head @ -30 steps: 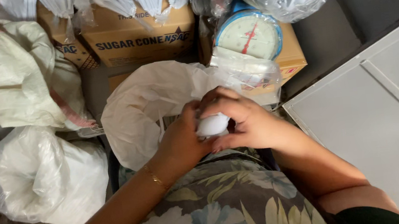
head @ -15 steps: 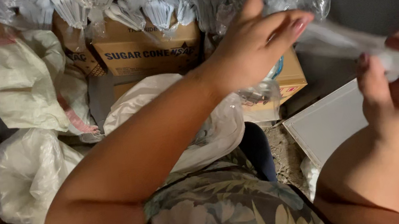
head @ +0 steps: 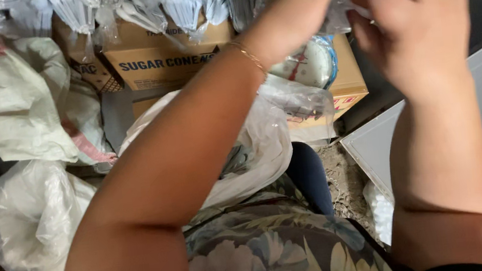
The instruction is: The person packs plastic spoons into small clear bags and places the filled bags into a larger white sack.
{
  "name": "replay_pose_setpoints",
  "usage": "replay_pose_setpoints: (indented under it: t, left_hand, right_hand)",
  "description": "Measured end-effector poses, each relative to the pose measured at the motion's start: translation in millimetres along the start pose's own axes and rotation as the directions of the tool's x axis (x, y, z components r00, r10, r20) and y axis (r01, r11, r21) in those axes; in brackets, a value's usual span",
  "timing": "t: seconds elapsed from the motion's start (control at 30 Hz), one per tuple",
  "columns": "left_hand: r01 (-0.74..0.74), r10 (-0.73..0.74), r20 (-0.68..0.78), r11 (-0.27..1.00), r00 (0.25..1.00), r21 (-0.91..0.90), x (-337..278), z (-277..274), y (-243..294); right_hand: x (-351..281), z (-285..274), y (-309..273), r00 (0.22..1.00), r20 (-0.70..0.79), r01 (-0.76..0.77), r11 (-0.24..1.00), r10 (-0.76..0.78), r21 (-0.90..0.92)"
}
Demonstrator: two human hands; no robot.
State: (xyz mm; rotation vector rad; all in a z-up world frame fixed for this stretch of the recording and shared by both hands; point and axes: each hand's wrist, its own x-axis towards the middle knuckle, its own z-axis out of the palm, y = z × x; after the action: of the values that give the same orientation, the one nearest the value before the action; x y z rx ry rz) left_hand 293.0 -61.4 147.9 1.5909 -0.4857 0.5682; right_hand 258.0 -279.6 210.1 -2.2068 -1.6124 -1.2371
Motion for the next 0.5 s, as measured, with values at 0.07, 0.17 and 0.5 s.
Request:
replay_pose_setpoints:
  t: [0.07, 0.17, 0.5]
  left_hand:
    - [0.058, -0.058, 0.055, 0.998, 0.997, 0.016, -6, -12, -3]
    - [0.054, -0.047, 0.224, 0.998, 0.974, -0.025, -9, -15, -8]
    - [0.179, -0.176, 0.04, 0.979, 0.984, -0.094, 0, -24, -53]
  right_hand:
    - [-1, -7, -5, 1.0, -0.01, 0.006, 0.999, -0.006, 0.049]
    - [5, 8, -4, 1.0, -0.015, 0.012, 1.0, -0.012, -0.01]
    - [14, -18, -23, 0.985, 0.165, 0.039, 0.998, -0.047, 0.055]
